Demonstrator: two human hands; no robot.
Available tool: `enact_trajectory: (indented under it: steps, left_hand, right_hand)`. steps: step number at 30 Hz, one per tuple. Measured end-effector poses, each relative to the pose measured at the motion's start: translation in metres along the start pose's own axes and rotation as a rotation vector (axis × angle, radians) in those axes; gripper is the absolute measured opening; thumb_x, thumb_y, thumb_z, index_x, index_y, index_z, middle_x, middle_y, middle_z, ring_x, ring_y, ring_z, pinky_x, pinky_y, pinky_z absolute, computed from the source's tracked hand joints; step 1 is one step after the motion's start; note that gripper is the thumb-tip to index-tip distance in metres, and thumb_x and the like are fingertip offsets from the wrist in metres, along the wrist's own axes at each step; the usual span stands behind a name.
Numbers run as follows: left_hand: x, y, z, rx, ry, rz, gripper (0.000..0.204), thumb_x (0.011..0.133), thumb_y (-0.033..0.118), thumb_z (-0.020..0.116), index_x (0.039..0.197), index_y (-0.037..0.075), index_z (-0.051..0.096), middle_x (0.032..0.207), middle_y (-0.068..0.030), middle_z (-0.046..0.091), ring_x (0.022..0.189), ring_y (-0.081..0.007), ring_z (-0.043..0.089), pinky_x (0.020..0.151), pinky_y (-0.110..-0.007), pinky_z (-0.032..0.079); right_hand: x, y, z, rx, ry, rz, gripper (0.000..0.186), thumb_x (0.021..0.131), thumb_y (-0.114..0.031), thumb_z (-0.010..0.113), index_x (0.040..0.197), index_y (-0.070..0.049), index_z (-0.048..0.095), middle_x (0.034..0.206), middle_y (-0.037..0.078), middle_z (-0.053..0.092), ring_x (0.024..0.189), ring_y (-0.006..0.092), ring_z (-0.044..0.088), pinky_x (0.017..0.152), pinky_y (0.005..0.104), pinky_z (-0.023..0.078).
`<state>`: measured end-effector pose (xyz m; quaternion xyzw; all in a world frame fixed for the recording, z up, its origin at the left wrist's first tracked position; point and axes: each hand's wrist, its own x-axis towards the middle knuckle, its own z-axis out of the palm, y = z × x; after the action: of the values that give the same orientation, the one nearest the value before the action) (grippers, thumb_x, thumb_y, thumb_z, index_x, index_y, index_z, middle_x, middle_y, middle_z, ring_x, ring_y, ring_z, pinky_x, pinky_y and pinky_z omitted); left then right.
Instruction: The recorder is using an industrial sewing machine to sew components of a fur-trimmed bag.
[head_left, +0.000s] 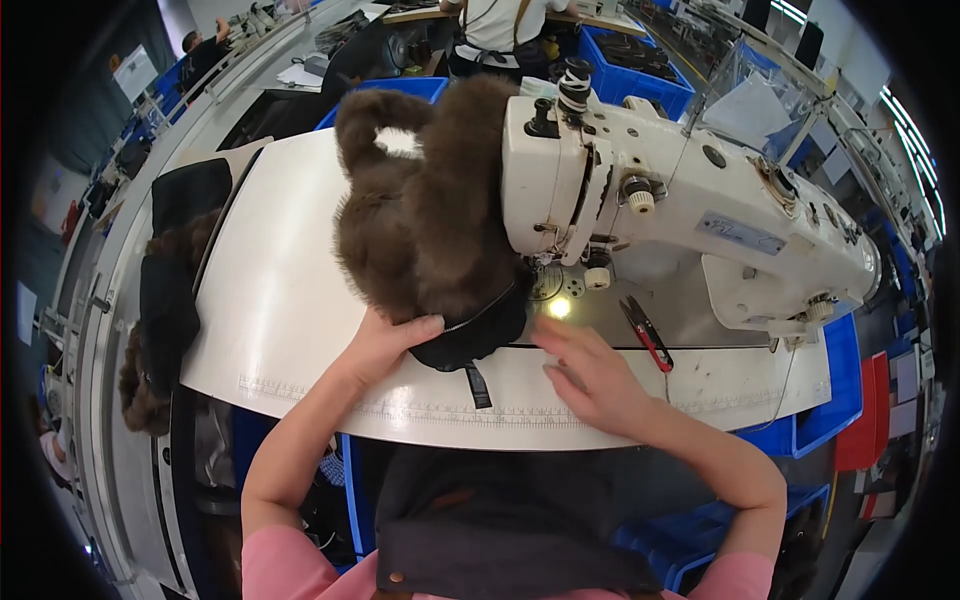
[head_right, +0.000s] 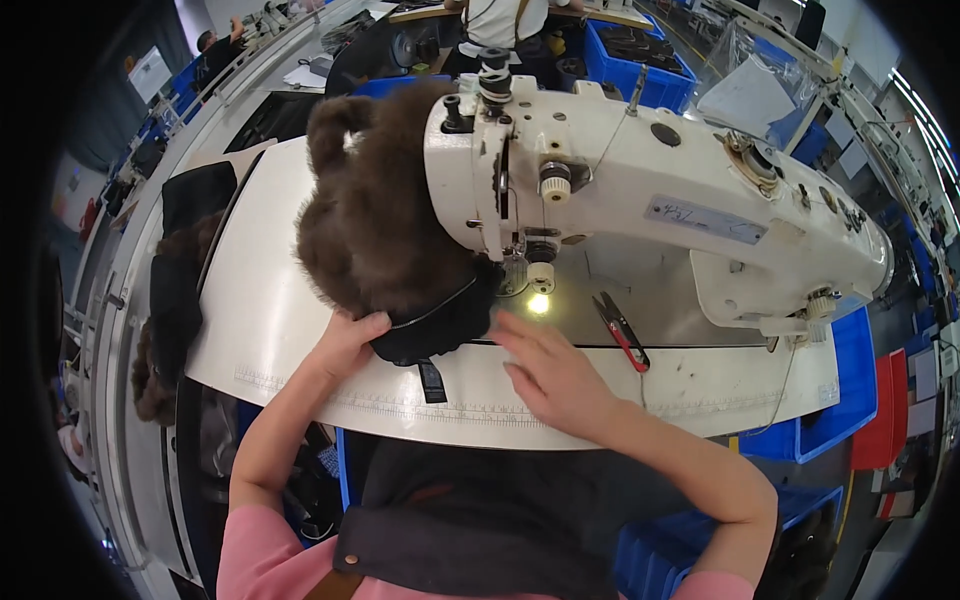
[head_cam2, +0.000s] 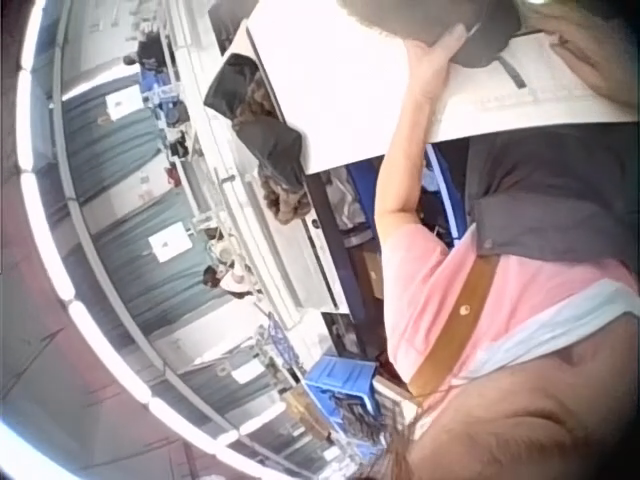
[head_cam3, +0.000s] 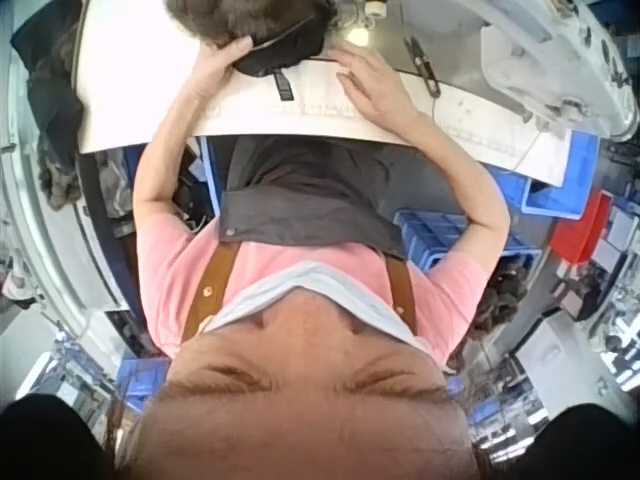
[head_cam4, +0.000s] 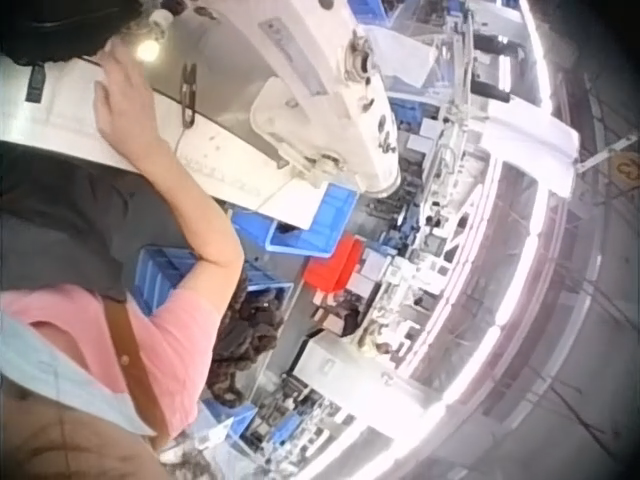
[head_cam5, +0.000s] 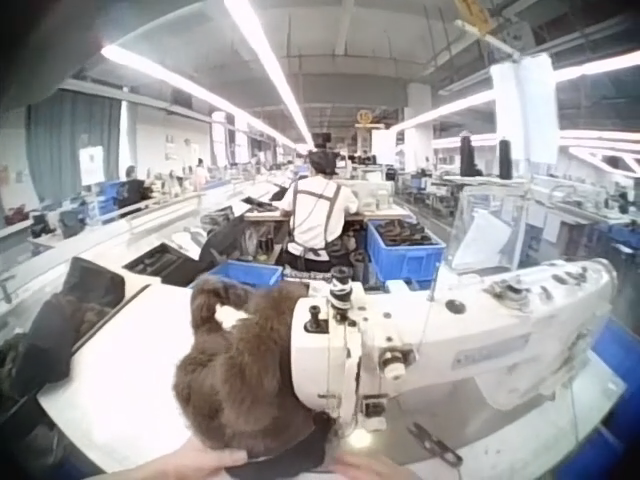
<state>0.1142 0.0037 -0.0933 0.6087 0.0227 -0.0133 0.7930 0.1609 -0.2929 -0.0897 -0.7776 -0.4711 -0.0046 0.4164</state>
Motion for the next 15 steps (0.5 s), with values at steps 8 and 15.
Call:
enact_trajectory:
  steps: [8, 15]
  left_hand:
    - [-0.004, -0.004, 0.001, -0.27, 0.001, 0.076, 0.058, 0.089, 0.018, 0.075, 0.136, -0.002, 0.047, 0.131, -0.0118, 0.059, 0.122, -0.0218, 0.056, 0.102, -0.035, 0.049]
    - [-0.047, -0.005, 0.036, 0.272, 0.666, 0.321, 0.025, 0.097, 0.003, 0.064, 0.12, 0.002, 0.056, 0.111, -0.0046, 0.058, 0.101, -0.0122, 0.057, 0.09, -0.025, 0.046]
  right_hand:
    - [0.038, 0.013, 0.016, -0.161, 0.091, -0.039, 0.032, 0.088, -0.007, 0.067, 0.121, -0.008, 0.065, 0.122, 0.009, 0.064, 0.09, 0.0236, 0.069, 0.072, 0.032, 0.056]
    - [0.035, 0.022, 0.018, -0.203, 0.295, -0.075, 0.027, 0.086, -0.013, 0.069, 0.112, -0.006, 0.069, 0.108, 0.008, 0.065, 0.087, 0.0248, 0.068, 0.069, 0.0346, 0.056]
